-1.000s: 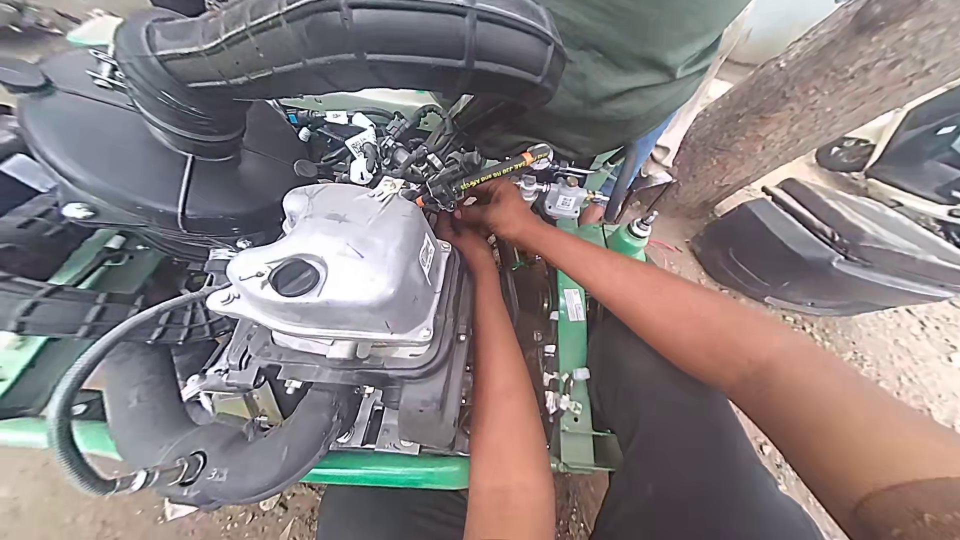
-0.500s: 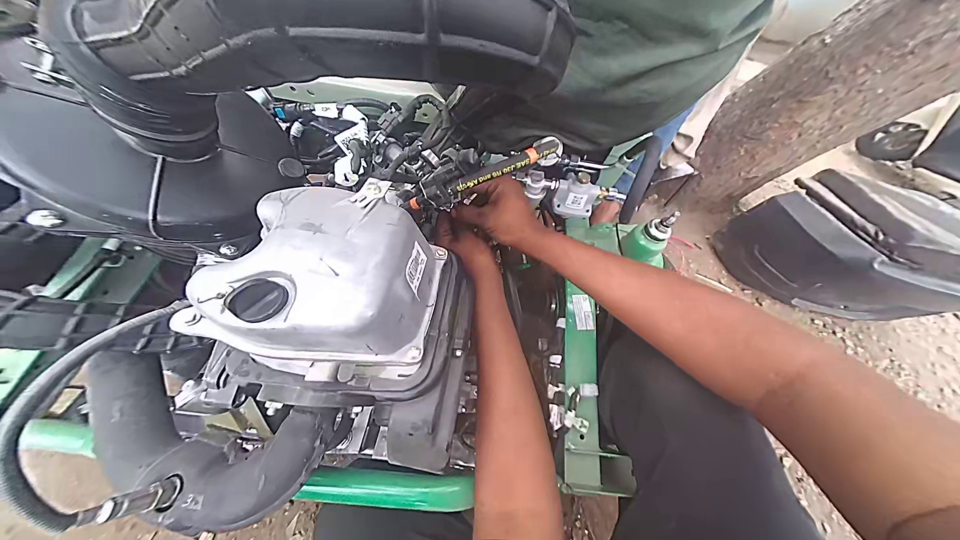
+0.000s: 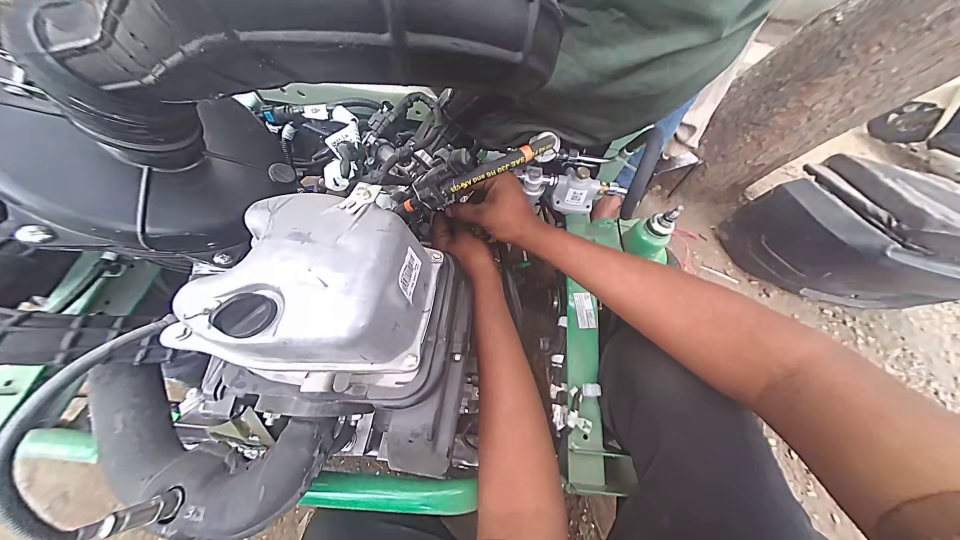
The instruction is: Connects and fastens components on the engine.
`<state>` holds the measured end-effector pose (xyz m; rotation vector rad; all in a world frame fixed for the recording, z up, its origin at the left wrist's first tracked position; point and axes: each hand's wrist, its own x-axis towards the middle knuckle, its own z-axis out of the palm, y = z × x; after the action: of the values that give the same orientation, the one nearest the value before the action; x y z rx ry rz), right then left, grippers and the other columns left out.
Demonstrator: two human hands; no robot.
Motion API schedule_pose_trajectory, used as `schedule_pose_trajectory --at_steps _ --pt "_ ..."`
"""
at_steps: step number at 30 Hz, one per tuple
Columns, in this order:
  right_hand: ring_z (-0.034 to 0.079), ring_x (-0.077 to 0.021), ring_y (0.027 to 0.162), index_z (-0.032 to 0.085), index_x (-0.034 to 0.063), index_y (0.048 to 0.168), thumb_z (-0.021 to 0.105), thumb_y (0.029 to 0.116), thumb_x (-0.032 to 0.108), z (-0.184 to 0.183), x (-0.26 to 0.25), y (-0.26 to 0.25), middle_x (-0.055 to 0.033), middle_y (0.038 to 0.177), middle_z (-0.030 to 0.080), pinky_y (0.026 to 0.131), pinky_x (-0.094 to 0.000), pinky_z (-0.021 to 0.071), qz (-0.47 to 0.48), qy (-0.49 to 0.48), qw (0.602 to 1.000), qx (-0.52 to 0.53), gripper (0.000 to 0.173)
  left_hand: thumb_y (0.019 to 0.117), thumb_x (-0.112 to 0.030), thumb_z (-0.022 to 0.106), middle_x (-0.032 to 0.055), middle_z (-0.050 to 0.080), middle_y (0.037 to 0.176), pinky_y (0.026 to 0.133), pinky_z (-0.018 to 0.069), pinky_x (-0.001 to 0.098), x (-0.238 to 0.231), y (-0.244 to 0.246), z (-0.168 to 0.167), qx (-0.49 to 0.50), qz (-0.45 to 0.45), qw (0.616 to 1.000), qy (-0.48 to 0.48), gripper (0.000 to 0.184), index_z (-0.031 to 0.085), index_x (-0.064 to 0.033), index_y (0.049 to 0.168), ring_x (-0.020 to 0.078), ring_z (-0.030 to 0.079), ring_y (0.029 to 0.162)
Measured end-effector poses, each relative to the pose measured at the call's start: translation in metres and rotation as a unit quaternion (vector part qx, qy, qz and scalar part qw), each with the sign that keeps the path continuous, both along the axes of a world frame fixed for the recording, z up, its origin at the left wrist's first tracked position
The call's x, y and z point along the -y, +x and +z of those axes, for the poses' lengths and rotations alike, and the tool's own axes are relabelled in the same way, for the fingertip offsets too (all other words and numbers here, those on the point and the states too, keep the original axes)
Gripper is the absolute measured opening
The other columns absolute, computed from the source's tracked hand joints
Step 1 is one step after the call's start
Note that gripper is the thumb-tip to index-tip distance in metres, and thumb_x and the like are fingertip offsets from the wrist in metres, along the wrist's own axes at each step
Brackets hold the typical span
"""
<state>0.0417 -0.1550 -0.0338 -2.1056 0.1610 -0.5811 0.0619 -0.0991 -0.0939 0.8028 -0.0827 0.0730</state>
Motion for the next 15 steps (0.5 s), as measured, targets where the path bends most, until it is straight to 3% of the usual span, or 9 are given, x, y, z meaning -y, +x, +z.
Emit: schedule_pose_trajectory --at_steps 2,5,7,9,12,13,15 --pt "0.064 -0.0094 0.059 0.077 0.0067 0.094 0.086 0.0808 0.014 0.0 -0.005 0.002 -0.0023 0.08 0.073 0.058 -0.0319 0.0576 -0.033 -0.023 0.999 -0.007 0.018 0.1034 0.002 0.047 -0.0002 0.059 0.072 0.06 0.0533 0.0242 0.0 -0.001 0.0 0.001 0.005 1.0 0.008 0.018 0.06 -0.0024 0.092 0.0062 0.058 0.063" --pt "0.067 -0.0106 0.078 0.078 0.0091 0.096 0.086 0.0798 0.019 -0.001 -0.009 0.006 -0.0019 0.089 0.074 0.077 -0.0378 0.0566 -0.05 -0.068 0.996 -0.027 0.021 0.1032 0.002 0.046 0.0018 0.063 0.081 0.077 0.0559 0.0281 0.001 0.0 -0.002 0.006 0.017 1.0 -0.003 0.019 0.061 -0.002 0.093 0.0089 0.064 0.08" --pt "0.064 -0.0117 0.076 0.078 0.0093 0.094 0.085 0.0804 0.021 -0.002 -0.009 0.006 -0.0022 0.086 0.072 0.076 -0.0401 0.0537 -0.032 -0.091 0.995 -0.032 0.02 0.1036 0.002 0.045 0.0015 0.061 0.079 0.077 0.0564 0.0282 0.003 0.001 0.002 -0.011 0.029 0.999 -0.017 0.02 0.058 -0.0042 0.089 0.0093 0.064 0.08" --pt "0.065 -0.0108 0.074 0.078 0.0097 0.095 0.087 0.0798 0.023 0.0 -0.005 0.001 -0.0017 0.086 0.073 0.075 -0.0386 0.0555 -0.012 -0.089 0.995 -0.036 0.022 0.1039 0.003 0.043 0.0032 0.061 0.081 0.081 0.0576 0.0295 0.003 0.0 0.003 -0.023 0.021 0.999 -0.013 0.017 0.056 -0.0023 0.094 0.0107 0.065 0.081" --pt "0.067 -0.0116 0.06 0.075 0.0052 0.091 0.089 0.0768 0.012 0.001 -0.001 -0.004 -0.0045 0.08 0.074 0.058 -0.0327 0.0601 -0.001 -0.008 1.0 -0.008 0.021 0.1013 0.005 0.046 0.005 0.066 0.086 0.074 0.0574 0.0271 0.001 0.0 0.001 -0.014 0.014 1.0 -0.002 0.014 0.06 0.0032 0.102 0.0091 0.065 0.078" --pt "0.068 -0.0123 0.062 0.073 0.0044 0.09 0.09 0.0763 0.01 0.0 0.0 -0.004 -0.0052 0.082 0.074 0.059 -0.0322 0.0609 0.001 0.007 1.0 -0.004 0.022 0.1016 0.005 0.046 0.0062 0.068 0.089 0.076 0.0575 0.0275 -0.001 -0.001 0.001 -0.014 0.008 1.0 0.001 0.015 0.061 0.0047 0.104 0.0094 0.066 0.082" --pt "0.071 -0.0119 0.074 0.073 0.0026 0.102 0.089 0.0758 0.01 -0.001 0.0 -0.005 -0.0062 0.095 0.074 0.072 -0.0324 0.0629 0.014 -0.01 1.0 -0.005 0.032 0.1023 0.005 0.045 0.0033 0.064 0.086 0.078 0.0568 0.0256 0.0 -0.001 0.002 -0.018 0.01 1.0 0.011 0.015 0.059 0.0024 0.102 0.0074 0.065 0.082"
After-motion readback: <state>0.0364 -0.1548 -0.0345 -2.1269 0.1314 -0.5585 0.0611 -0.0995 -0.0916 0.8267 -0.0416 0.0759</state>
